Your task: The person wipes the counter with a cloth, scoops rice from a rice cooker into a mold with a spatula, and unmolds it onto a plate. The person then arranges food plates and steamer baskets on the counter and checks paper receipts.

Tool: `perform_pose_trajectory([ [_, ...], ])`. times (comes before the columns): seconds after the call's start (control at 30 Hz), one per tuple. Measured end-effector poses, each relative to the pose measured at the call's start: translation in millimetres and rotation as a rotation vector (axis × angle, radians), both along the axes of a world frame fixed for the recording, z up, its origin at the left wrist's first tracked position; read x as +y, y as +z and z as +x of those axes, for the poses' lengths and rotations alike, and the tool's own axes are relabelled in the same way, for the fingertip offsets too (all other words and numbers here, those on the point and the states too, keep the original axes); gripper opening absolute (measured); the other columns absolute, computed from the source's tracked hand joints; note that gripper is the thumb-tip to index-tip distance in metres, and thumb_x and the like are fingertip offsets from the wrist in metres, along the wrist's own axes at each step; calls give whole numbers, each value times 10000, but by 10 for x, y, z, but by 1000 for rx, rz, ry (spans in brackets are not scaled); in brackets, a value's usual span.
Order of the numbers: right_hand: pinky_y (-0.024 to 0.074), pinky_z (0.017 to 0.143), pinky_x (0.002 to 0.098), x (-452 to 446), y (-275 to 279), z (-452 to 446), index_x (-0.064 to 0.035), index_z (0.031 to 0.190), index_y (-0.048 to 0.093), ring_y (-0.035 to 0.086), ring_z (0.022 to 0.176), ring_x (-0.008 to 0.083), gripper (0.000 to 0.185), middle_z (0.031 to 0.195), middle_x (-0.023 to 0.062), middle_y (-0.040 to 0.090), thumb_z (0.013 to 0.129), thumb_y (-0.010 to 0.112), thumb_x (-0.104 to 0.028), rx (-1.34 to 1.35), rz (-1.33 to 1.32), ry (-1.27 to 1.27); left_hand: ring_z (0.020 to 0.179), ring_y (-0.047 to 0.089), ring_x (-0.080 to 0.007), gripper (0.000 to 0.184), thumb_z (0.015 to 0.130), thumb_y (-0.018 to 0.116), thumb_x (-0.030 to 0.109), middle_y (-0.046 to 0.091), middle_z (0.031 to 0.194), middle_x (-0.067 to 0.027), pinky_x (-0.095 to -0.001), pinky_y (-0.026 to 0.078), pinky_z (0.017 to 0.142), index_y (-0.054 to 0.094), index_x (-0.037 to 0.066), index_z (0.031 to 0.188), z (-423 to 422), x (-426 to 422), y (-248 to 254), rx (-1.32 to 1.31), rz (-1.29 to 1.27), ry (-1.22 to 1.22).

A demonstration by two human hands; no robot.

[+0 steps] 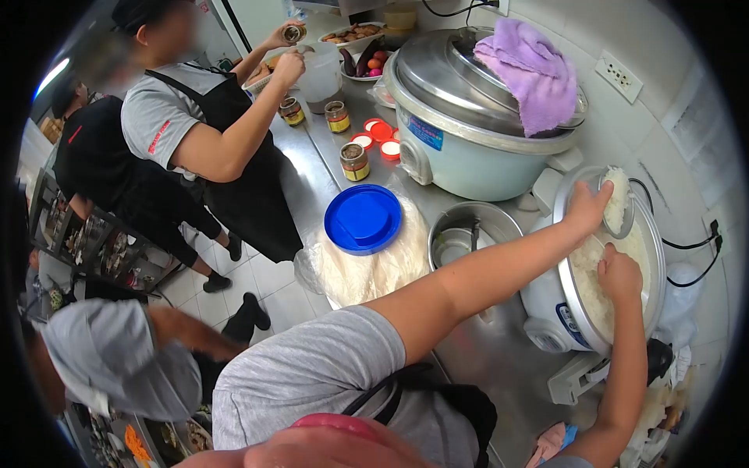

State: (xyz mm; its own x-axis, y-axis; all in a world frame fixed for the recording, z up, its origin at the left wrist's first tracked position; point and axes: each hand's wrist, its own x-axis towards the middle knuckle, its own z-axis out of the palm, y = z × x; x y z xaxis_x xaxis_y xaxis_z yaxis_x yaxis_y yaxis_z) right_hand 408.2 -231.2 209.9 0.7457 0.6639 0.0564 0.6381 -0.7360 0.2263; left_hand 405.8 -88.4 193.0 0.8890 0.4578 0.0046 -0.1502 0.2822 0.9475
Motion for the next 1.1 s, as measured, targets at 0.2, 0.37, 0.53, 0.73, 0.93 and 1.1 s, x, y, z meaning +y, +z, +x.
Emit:
perform_pose_trajectory([
  [0.2, 432, 608, 449, -130, 88, -384, -5, 813, 481, 551, 657, 380, 187, 677, 198, 569, 661, 520, -106, 102, 77, 26, 1018, 447, -300, 608, 786, 514, 387, 435, 1084, -253, -340, 359, 849, 316, -80, 1122, -2, 35, 8, -20, 31, 129],
  [0.37, 447, 588, 398, -568, -47, -204, -1, 802, 532, 579, 624, 291, 206, 687, 173, 590, 621, 536, -99, 462, 417, 137, 991, 455, -321, 581, 711, 553, 272, 445, 1047, -254, -351, 358, 844, 303, -62, 1114, -77, 55, 18, -16, 16, 133],
  [0.53, 423, 464, 318, -1209, 3, 311, -72, 466, 563, 507, 400, 188, 287, 463, 85, 534, 714, 455, -167, 490, -108, 147, 891, 466, -307, 492, 695, 608, 197, 459, 939, -218, -372, 366, 810, 332, -49, 1020, 95, 44, -78, 36, 58, 180],
  [0.73, 338, 308, 300, -737, 801, -106, 19, 560, 505, 433, 336, 149, 183, 447, 72, 463, 688, 431, -89, 491, 717, -412, 952, 457, -264, 648, 656, 587, 203, 418, 1068, -215, -373, 395, 772, 267, -71, 1149, 12, 64, -59, -44, -195, -103],
  [0.93, 411, 800, 414, 177, 315, -177, -51, 1236, 316, 527, 917, 350, 499, 1022, 217, 510, 744, 387, -8, 51, 557, -472, 954, 517, -270, 367, 780, 433, 135, 507, 1045, -168, -428, 436, 723, 422, -66, 1087, -14, 63, -47, -57, -328, -343],
  [1.1, 444, 765, 389, 272, 335, -391, -96, 1216, 347, 555, 895, 312, 431, 1029, 186, 516, 788, 390, -81, -49, 452, -455, 939, 517, -260, 390, 766, 440, 139, 496, 1051, -158, -418, 432, 729, 394, -57, 1100, 42, 88, -80, -77, -403, -385],
])
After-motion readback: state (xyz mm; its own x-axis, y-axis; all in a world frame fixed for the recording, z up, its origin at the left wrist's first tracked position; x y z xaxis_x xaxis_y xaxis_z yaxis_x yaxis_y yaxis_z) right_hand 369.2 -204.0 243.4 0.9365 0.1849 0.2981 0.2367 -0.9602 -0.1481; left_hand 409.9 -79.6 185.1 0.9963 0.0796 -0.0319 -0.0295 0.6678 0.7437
